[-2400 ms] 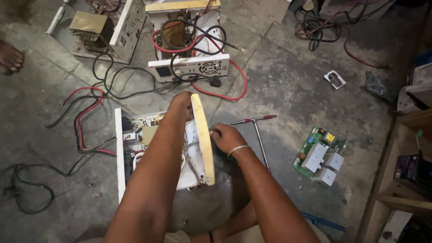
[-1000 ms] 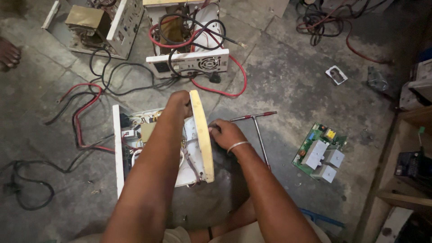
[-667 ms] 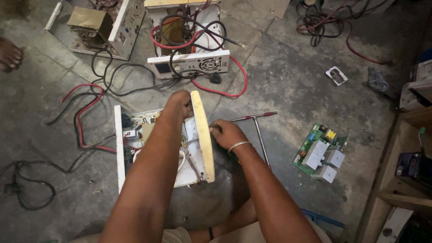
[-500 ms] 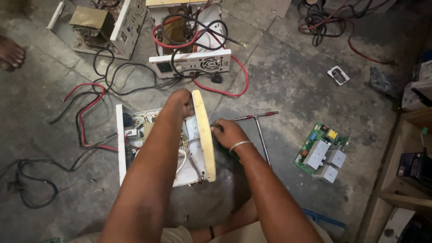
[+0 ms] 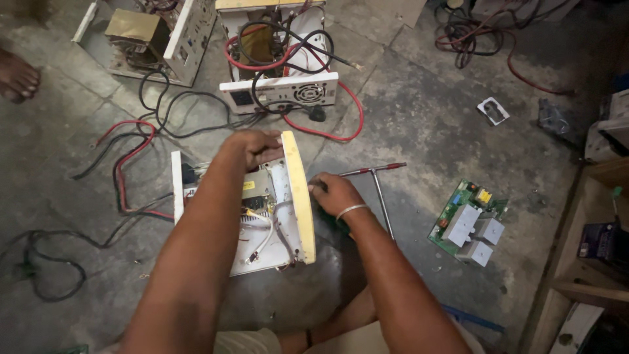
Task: The person sits on the floor and repairs an electronic device by opening the casing, manipulating internal wires, and using a screwdriver to remove a circuit board. The person then places the casing aside and moves to another device.
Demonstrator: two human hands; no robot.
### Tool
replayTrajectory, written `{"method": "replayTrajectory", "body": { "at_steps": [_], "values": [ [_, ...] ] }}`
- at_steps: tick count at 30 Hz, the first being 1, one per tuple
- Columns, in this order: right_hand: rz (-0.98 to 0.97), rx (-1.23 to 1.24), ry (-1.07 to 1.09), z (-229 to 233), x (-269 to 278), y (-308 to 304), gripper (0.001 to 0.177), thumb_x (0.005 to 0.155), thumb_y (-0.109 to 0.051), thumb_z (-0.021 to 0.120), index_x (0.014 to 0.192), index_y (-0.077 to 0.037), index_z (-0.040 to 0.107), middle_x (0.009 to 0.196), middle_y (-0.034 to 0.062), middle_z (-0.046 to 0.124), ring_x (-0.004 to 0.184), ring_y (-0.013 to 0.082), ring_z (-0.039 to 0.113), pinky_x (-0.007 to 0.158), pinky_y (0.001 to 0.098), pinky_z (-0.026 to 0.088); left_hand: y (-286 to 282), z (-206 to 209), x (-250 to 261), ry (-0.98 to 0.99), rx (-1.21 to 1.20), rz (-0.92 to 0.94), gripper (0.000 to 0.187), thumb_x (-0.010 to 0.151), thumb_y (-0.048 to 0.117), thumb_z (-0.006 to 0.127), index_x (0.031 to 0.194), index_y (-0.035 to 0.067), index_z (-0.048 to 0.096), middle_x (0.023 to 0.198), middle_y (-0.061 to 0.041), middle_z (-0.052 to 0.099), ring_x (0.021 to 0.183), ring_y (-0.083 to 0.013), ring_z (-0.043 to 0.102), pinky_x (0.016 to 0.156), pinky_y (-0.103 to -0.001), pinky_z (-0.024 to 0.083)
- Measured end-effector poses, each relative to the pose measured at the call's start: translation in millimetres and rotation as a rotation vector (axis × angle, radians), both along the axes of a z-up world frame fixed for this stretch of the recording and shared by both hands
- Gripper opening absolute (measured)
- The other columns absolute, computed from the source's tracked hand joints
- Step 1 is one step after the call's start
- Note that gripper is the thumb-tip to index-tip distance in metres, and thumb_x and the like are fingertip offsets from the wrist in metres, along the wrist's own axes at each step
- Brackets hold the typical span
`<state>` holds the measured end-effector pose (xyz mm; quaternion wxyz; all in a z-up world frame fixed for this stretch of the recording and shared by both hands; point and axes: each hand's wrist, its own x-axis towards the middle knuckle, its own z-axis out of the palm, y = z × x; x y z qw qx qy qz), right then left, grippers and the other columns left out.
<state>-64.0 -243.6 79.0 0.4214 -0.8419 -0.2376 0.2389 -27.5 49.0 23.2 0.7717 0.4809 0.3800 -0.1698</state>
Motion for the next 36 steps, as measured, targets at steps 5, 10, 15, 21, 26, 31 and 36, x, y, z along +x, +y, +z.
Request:
{"method": "replayTrajectory", "body": {
  "at_steps": [5, 10, 15, 21, 26, 31, 36],
  "values": [
    [0.001, 0.016, -0.004, -3, 3, 0, 0.026, 0.090, -0.026, 0.070, 0.106, -0.006, 0.073, 0.100, 0.0153, 0.077, 0.093, 0.0307, 0.074, 0.084, 0.0388, 0.057, 2, 5, 0, -0.003, -0.006, -0.084, 0.038, 0.094, -0.001, 0.061, 0.132, 0.006, 0.060, 0.115, -0.011, 0.074, 0.100, -0.0210, 0.075, 0.085, -0.030, 0.059],
    [-0.001, 0.013, -0.068, -8, 0, 0, 0.026, 0.089, -0.027, 0.071, 0.106, -0.007, 0.073, 0.101, 0.0166, 0.076, 0.095, 0.0329, 0.073, 0.084, 0.0396, 0.056, 8, 5, -9, -0.064, 0.004, -0.172, 0.034, 0.097, 0.003, 0.062, 0.131, 0.003, 0.063, 0.115, -0.011, 0.074, 0.101, -0.0199, 0.074, 0.085, -0.029, 0.058],
    [-0.014, -0.020, 0.002, 0, 1, 1, 0.026, 0.089, -0.027, 0.070, 0.107, -0.008, 0.073, 0.101, 0.0163, 0.076, 0.094, 0.0322, 0.074, 0.085, 0.0394, 0.056, 0, 23, -11, -0.075, 0.039, -0.164, 0.035, 0.096, 0.003, 0.062, 0.131, 0.001, 0.064, 0.116, -0.011, 0.074, 0.101, -0.0188, 0.075, 0.083, -0.028, 0.059],
    [-0.034, 0.018, 0.028, 9, -2, 2, 0.026, 0.089, -0.026, 0.069, 0.107, -0.008, 0.073, 0.101, 0.0156, 0.077, 0.095, 0.0308, 0.075, 0.087, 0.0375, 0.056, -7, 35, -15, -0.081, 0.058, -0.014, 0.045, 0.091, -0.005, 0.063, 0.135, -0.001, 0.057, 0.115, -0.016, 0.071, 0.096, -0.0257, 0.076, 0.078, -0.030, 0.060],
    [-0.015, -0.033, 0.000, 8, -2, 0, 0.026, 0.089, -0.026, 0.070, 0.108, -0.009, 0.073, 0.103, 0.0158, 0.076, 0.097, 0.0323, 0.073, 0.087, 0.0385, 0.055, -7, 32, -17, -0.110, 0.100, -0.047, 0.053, 0.090, -0.004, 0.065, 0.141, 0.001, 0.050, 0.106, -0.019, 0.074, 0.086, -0.0239, 0.076, 0.072, -0.028, 0.064],
    [0.003, -0.016, -0.041, 3, 0, 0, 0.024, 0.090, -0.025, 0.070, 0.107, -0.008, 0.073, 0.103, 0.0151, 0.077, 0.097, 0.0319, 0.073, 0.087, 0.0385, 0.056, -2, 25, -14, -0.090, 0.140, -0.106, 0.047, 0.089, 0.001, 0.068, 0.134, 0.007, 0.056, 0.092, -0.011, 0.073, 0.069, -0.0150, 0.068, 0.061, -0.025, 0.060],
    [-0.010, 0.001, -0.011, 1, -1, 0, 0.024, 0.089, -0.025, 0.071, 0.107, -0.008, 0.073, 0.102, 0.0148, 0.077, 0.097, 0.0305, 0.074, 0.087, 0.0381, 0.056, 1, 20, -13, -0.072, 0.081, -0.173, 0.028, 0.092, 0.007, 0.072, 0.119, 0.006, 0.065, 0.087, -0.005, 0.071, 0.067, -0.0118, 0.066, 0.065, -0.026, 0.057]
  ]
}}
